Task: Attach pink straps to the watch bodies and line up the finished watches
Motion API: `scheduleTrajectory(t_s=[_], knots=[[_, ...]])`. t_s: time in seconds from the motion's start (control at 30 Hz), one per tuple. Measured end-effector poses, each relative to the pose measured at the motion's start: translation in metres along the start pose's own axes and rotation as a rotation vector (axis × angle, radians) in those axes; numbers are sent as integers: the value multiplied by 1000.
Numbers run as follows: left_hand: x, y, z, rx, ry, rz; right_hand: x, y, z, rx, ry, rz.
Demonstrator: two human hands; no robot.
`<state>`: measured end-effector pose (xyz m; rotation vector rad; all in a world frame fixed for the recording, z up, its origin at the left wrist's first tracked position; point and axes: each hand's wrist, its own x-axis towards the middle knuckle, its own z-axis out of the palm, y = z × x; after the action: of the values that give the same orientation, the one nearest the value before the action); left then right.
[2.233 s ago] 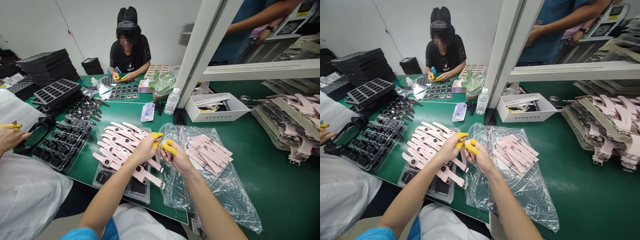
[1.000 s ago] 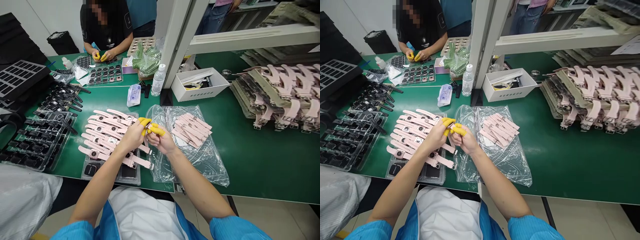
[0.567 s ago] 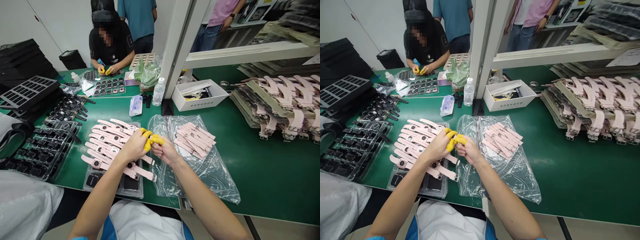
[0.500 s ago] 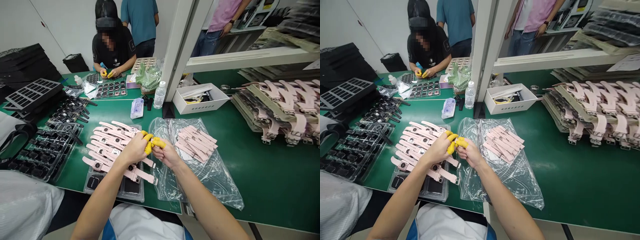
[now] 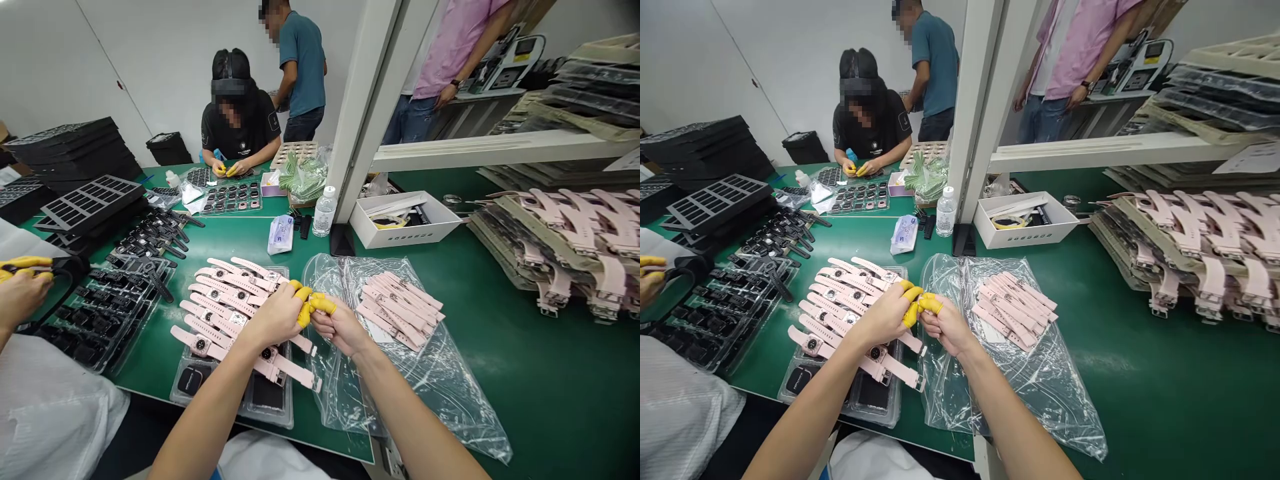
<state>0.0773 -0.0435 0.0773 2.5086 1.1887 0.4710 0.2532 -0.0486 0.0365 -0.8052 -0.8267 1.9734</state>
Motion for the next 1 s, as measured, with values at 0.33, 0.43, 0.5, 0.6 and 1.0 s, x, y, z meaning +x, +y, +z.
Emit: scheduleTrajectory(t_s=[0.33,0.43,0.5,0.6,1.0], knots=[[3,-3,2,-291,172,79,-6,-3,-5,-305,62,-330],[9,-5,-10,-173,236,75,-10,-9,-14,-641,159,-481],[11,-7,-30,-88,213,32,-11,-16,-19,-800,175,-525],[2,-12,-63,63,137,-35,-11,-25,-21,-952,129,-602],[-148,17,-82,77,-188,-124,-118,19,34,-1357,-262,-537]])
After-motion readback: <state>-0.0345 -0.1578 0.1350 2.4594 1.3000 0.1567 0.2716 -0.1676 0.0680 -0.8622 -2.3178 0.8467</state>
